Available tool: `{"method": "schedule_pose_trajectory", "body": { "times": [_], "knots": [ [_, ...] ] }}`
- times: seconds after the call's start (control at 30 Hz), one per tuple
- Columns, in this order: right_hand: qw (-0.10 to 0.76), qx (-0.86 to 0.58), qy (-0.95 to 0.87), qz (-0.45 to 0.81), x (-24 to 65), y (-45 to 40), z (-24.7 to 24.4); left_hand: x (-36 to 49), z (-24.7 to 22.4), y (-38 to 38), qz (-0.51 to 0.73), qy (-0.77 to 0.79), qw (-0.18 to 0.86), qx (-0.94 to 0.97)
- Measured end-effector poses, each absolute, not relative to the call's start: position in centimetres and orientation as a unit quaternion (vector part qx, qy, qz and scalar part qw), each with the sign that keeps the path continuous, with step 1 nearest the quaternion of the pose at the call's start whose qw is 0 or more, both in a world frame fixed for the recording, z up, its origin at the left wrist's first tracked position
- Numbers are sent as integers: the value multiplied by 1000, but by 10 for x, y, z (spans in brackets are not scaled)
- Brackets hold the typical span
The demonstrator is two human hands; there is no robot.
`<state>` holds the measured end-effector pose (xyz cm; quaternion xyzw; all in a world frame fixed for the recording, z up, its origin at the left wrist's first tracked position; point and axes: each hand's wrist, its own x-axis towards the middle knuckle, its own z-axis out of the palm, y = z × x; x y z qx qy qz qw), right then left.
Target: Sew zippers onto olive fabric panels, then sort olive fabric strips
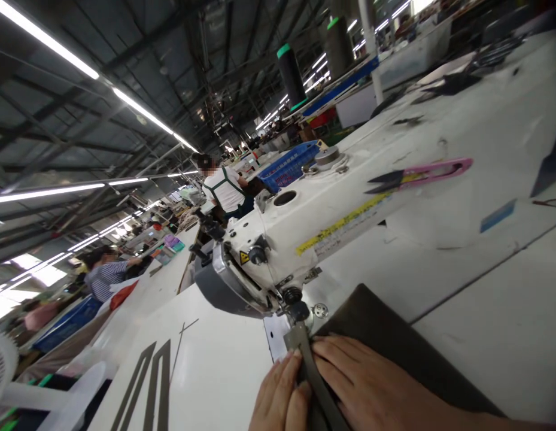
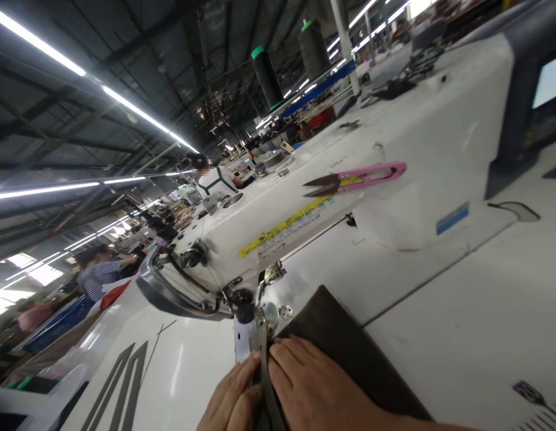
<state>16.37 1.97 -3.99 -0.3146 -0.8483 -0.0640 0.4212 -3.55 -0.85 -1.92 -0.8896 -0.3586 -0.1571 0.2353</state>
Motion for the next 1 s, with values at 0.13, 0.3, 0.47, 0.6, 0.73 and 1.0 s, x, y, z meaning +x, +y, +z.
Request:
{"method": "schedule_pose_trajectory", "body": {
  "times": [0.13, 0.3, 0.47, 0.6, 0.73, 1.0],
  "knots": [
    [345, -241, -905, -52, 181, 16, -37, -32, -13, -9, -125, -333, 251, -900],
    [314, -225, -922, -28, 189, 16, -36, -19, -13, -15, -180, -393, 250, -866],
    [294, -205, -932, -50, 190, 16, -39, -12, -29, -15, -244, -393, 263, -846],
    [290, -199, -930, -108, 194, 24, -41, -6, -38, -3, -287, -397, 276, -827],
    [296, -208, -926, -110, 197, 41, -40, 0, -33, 14, -256, -418, 243, -837],
    [284, -210, -935, -33, 199, 61, -46, 2, -42, 31, -289, -416, 265, -820]
  ]
}}
